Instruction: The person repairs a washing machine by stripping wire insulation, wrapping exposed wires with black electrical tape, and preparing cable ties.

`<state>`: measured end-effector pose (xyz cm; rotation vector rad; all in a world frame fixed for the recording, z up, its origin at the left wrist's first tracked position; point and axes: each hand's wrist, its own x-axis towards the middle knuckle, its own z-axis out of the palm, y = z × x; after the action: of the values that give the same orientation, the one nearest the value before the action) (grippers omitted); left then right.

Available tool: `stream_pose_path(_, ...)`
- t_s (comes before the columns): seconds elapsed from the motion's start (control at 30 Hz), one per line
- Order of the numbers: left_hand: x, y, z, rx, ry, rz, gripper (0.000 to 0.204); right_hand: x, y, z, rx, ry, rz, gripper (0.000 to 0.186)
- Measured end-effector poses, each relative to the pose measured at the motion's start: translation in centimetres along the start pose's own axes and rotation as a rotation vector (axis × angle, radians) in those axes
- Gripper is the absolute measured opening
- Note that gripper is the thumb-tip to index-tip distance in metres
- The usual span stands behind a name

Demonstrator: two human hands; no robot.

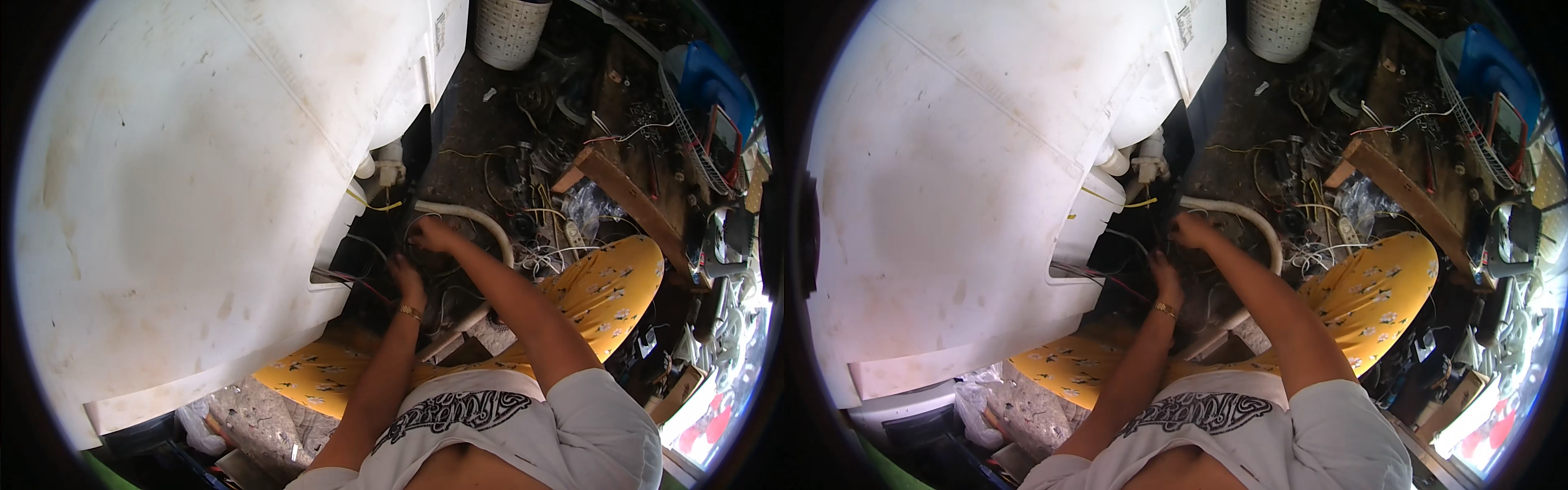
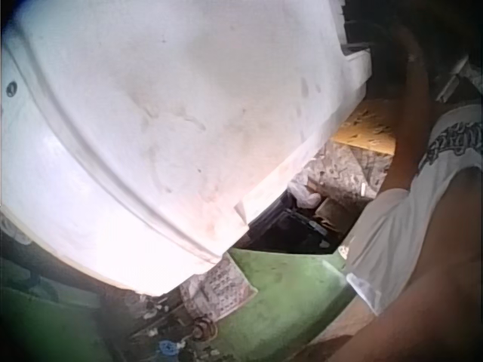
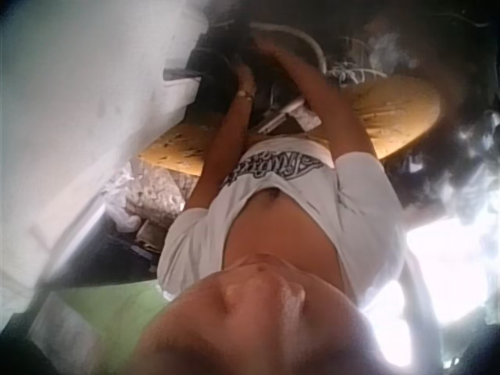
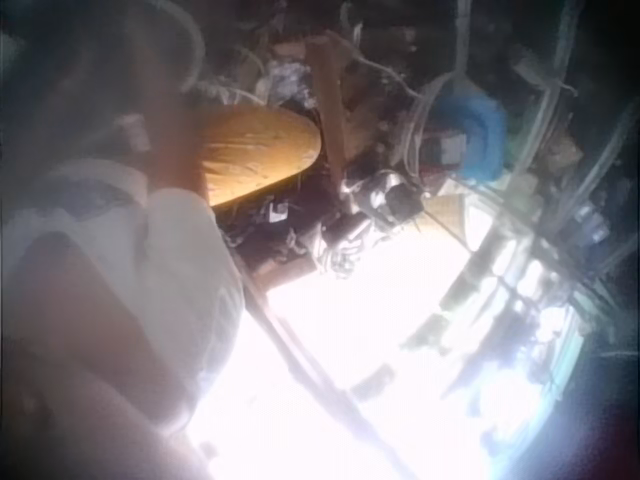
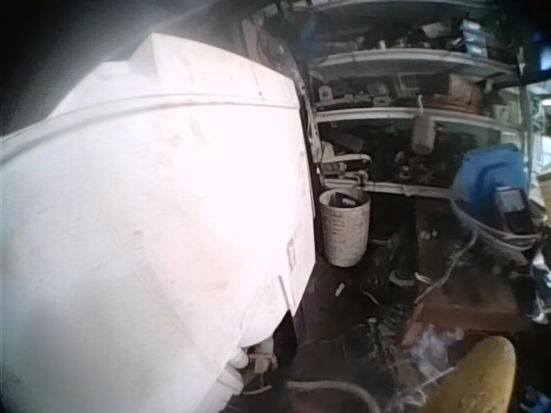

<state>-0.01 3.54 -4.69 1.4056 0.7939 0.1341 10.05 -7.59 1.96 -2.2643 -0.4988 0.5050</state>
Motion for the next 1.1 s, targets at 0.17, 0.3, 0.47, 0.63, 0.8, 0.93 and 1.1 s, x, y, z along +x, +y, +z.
stream_pose_path(0.17, -2.8, 3.4, 1.2, -0.206, -0.037, -0.323, 0.016, 2.0, -0.1, -0.9, 0.045, -0.321, 0.097, 0.030)
stream_pose_path(0.3, -2.5, 4.2, 1.0, -0.343, -0.099, -0.392, 0.010, 3.4, -0.2, -0.6, -0.001, -0.367, 0.065, 0.032)
stream_pose_path(0.47, -2.0, 4.4, 0.2, -0.217, -0.095, -0.426, 0.016, 4.6, -1.4, -1.0, -0.132, -0.431, 0.098, 0.025)
stream_pose_path(0.63, -2.1, 3.7, 0.5, 0.070, -0.188, -0.278, 0.012, 4.4, -0.9, -1.6, -0.046, -0.400, 0.040, 0.023)
stream_pose_path(0.8, -1.3, 3.1, -0.3, 0.051, -0.319, -0.190, 0.024, 3.5, 0.3, -1.8, -0.088, -0.305, -0.076, 0.029)
stream_pose_path(0.93, -1.3, 2.9, 0.6, -0.039, -0.235, -0.367, 0.029, 3.2, 1.5, -1.6, 0.194, -0.398, 0.132, 0.033)
stream_pose_path(1.1, 1.0, 0.7, -0.5, -0.012, -0.076, -0.069, 0.029, 4.7, -1.5, -0.8, -0.158, -0.414, -0.105, 0.033)
